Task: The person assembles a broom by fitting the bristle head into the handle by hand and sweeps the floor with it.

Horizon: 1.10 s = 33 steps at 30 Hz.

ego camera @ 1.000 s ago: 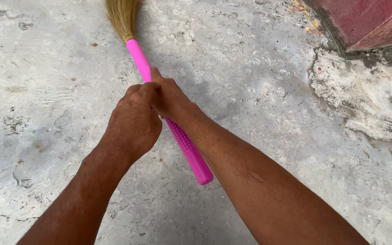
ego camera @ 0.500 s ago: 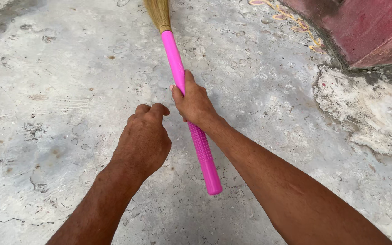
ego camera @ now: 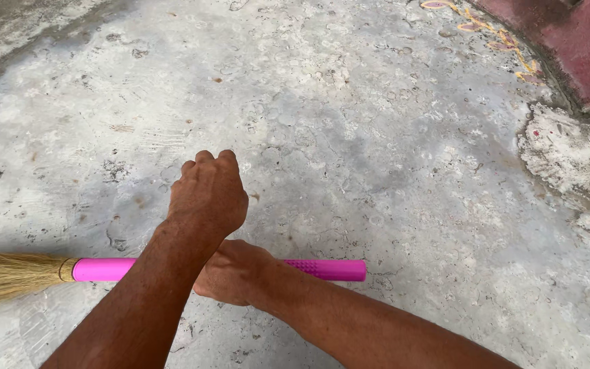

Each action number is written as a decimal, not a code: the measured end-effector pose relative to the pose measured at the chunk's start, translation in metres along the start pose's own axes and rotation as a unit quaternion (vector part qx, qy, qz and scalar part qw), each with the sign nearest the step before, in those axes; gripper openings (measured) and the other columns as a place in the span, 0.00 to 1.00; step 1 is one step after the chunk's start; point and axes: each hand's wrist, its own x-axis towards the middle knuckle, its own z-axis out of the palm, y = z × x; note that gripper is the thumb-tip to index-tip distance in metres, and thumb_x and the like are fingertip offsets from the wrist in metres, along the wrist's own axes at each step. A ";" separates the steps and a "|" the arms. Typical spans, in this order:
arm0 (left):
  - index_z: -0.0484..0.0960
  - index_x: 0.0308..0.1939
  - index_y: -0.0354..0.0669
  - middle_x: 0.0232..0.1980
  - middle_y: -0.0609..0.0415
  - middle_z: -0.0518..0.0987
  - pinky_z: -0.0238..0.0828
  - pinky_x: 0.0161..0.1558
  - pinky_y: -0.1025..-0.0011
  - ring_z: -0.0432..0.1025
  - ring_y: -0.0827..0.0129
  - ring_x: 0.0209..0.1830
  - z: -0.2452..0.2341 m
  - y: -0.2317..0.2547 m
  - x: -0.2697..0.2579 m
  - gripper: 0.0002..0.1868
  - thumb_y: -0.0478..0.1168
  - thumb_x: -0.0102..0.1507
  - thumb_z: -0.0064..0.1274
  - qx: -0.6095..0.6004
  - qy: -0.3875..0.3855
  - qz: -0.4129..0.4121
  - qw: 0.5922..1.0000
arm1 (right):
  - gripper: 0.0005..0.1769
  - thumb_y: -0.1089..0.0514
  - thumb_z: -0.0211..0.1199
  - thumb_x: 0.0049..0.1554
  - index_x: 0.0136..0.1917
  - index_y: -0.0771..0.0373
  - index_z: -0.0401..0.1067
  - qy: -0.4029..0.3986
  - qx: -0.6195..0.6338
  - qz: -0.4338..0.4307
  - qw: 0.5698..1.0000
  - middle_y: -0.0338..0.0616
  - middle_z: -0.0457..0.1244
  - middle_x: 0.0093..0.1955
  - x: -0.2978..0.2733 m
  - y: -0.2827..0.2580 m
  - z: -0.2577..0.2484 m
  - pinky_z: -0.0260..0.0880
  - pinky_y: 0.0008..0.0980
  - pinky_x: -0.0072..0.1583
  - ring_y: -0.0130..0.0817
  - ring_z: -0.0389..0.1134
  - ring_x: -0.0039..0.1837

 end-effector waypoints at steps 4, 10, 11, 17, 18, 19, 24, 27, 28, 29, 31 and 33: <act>0.76 0.54 0.36 0.55 0.40 0.74 0.74 0.56 0.48 0.70 0.50 0.59 -0.010 -0.006 -0.014 0.14 0.33 0.65 0.53 0.042 -0.007 -0.016 0.999 | 0.15 0.52 0.57 0.64 0.44 0.66 0.70 -0.060 0.150 0.144 0.976 0.49 0.68 0.35 -0.018 0.011 -0.051 0.73 0.41 0.44 0.39 0.71 0.38; 0.78 0.58 0.42 0.56 0.48 0.77 0.78 0.55 0.58 0.76 0.56 0.56 -0.019 0.022 -0.049 0.16 0.38 0.66 0.54 0.072 -0.105 0.027 0.992 | 0.20 0.51 0.51 0.63 0.63 0.64 0.58 0.013 0.376 0.393 0.839 0.47 0.67 0.38 -0.041 0.014 -0.099 0.71 0.40 0.32 0.35 0.67 0.29; 0.78 0.58 0.42 0.55 0.49 0.80 0.80 0.54 0.58 0.77 0.58 0.55 -0.019 0.031 -0.055 0.15 0.37 0.66 0.52 0.075 -0.138 0.031 0.987 | 0.20 0.51 0.51 0.63 0.63 0.64 0.58 0.014 0.378 0.388 0.840 0.47 0.67 0.38 -0.046 0.010 -0.097 0.71 0.40 0.32 0.35 0.67 0.29; 0.81 0.58 0.48 0.53 0.52 0.84 0.78 0.52 0.57 0.79 0.59 0.52 -0.026 0.056 -0.079 0.16 0.36 0.67 0.48 0.151 -0.221 0.047 0.962 | 0.24 0.55 0.50 0.62 0.66 0.73 0.55 0.039 0.377 0.373 0.847 0.52 0.70 0.41 -0.068 -0.014 -0.085 0.77 0.36 0.31 0.35 0.73 0.31; 0.82 0.57 0.46 0.54 0.52 0.84 0.77 0.51 0.57 0.79 0.59 0.52 -0.030 0.058 -0.077 0.15 0.37 0.67 0.48 0.201 -0.249 0.044 0.946 | 0.26 0.50 0.47 0.64 0.69 0.68 0.52 -0.024 0.353 0.379 0.855 0.53 0.69 0.41 -0.071 -0.018 -0.088 0.76 0.39 0.35 0.39 0.73 0.33; 0.82 0.57 0.46 0.54 0.52 0.84 0.77 0.51 0.57 0.79 0.59 0.52 -0.033 0.058 -0.075 0.15 0.37 0.67 0.48 0.203 -0.248 0.044 0.946 | 0.27 0.46 0.44 0.66 0.71 0.63 0.49 -0.087 0.327 0.385 0.859 0.53 0.69 0.42 -0.072 -0.020 -0.091 0.76 0.42 0.38 0.44 0.73 0.36; 0.85 0.51 0.45 0.53 0.52 0.85 0.77 0.48 0.59 0.79 0.62 0.51 -0.037 0.043 -0.076 0.13 0.35 0.64 0.52 0.221 -0.231 -0.008 0.947 | 0.22 0.44 0.49 0.63 0.52 0.64 0.72 -0.111 0.190 0.220 0.950 0.50 0.72 0.43 -0.053 -0.005 -0.112 0.74 0.46 0.51 0.41 0.74 0.47; 0.80 0.56 0.46 0.54 0.52 0.84 0.78 0.50 0.58 0.79 0.61 0.53 -0.037 0.031 -0.071 0.15 0.36 0.65 0.52 0.176 -0.200 0.008 0.964 | 0.24 0.42 0.49 0.64 0.50 0.65 0.72 -0.125 0.185 0.279 0.934 0.50 0.71 0.44 -0.035 -0.008 -0.116 0.75 0.46 0.51 0.41 0.74 0.49; 0.78 0.59 0.47 0.55 0.52 0.83 0.78 0.51 0.58 0.79 0.61 0.53 -0.038 0.028 -0.064 0.16 0.36 0.66 0.52 0.154 -0.181 0.018 0.971 | 0.25 0.42 0.49 0.65 0.50 0.67 0.73 -0.112 0.197 0.336 0.914 0.51 0.71 0.44 -0.027 -0.004 -0.118 0.76 0.46 0.50 0.41 0.74 0.49; 0.76 0.61 0.47 0.55 0.52 0.83 0.79 0.52 0.58 0.78 0.60 0.54 -0.041 0.023 -0.056 0.18 0.36 0.66 0.52 0.134 -0.158 0.028 0.978 | 0.25 0.42 0.49 0.65 0.50 0.67 0.73 -0.108 0.191 0.334 0.916 0.51 0.71 0.44 -0.018 0.004 -0.120 0.76 0.46 0.50 0.41 0.74 0.49; 0.72 0.64 0.47 0.59 0.51 0.79 0.79 0.54 0.58 0.78 0.59 0.56 -0.044 0.012 -0.038 0.21 0.36 0.66 0.53 0.105 -0.094 0.081 0.987 | 0.22 0.45 0.54 0.62 0.51 0.68 0.71 -0.028 0.189 0.381 0.905 0.51 0.72 0.45 -0.008 0.023 -0.117 0.76 0.46 0.49 0.41 0.75 0.49; 0.71 0.64 0.46 0.61 0.50 0.76 0.78 0.55 0.58 0.77 0.58 0.57 -0.046 0.005 -0.017 0.22 0.35 0.66 0.55 0.098 -0.049 0.132 0.985 | 0.21 0.47 0.58 0.57 0.54 0.68 0.69 0.077 0.197 0.334 0.918 0.49 0.71 0.45 0.001 0.047 -0.106 0.77 0.44 0.47 0.39 0.75 0.48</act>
